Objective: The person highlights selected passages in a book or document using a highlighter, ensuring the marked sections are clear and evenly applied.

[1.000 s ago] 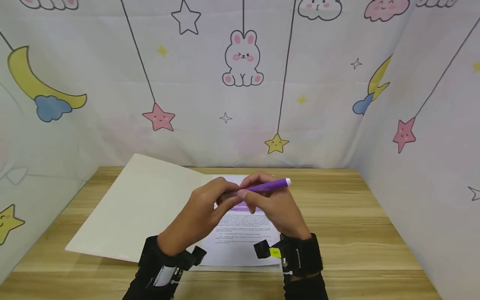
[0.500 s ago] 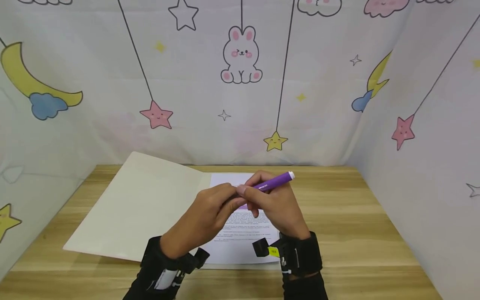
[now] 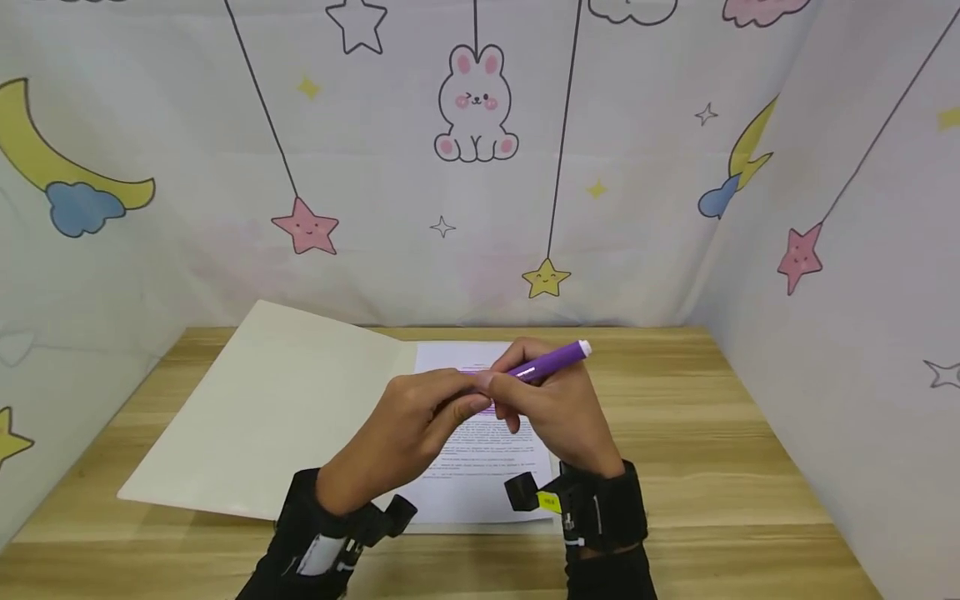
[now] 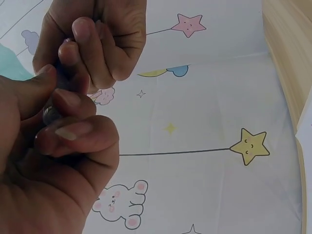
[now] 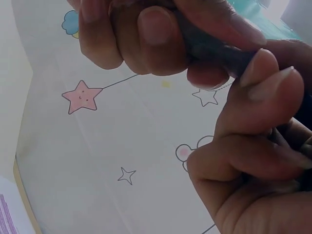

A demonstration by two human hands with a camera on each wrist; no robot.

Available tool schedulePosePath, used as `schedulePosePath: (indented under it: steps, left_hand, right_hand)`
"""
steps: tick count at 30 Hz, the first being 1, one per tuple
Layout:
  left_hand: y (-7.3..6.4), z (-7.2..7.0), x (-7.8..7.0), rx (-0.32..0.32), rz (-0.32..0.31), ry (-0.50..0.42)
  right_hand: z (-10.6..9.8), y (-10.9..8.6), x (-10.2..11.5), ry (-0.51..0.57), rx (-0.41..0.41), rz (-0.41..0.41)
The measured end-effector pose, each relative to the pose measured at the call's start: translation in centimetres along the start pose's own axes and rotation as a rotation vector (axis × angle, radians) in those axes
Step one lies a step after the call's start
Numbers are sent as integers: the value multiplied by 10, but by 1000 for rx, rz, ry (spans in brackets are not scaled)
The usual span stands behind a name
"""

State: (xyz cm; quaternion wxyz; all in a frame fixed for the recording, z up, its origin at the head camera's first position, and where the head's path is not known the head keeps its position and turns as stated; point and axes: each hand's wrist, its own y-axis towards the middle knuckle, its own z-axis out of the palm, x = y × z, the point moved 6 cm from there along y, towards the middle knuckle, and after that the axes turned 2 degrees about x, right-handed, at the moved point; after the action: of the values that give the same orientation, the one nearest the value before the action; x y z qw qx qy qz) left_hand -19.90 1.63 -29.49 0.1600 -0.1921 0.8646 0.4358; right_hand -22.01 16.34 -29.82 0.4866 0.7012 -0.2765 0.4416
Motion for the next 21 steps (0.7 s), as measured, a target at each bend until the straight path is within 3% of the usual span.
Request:
schedulePosePath:
  steps: [21]
  left_hand:
    - [0, -4, -2, -6, 25, -70]
  right_hand:
    - [2, -4, 14, -17, -23, -43]
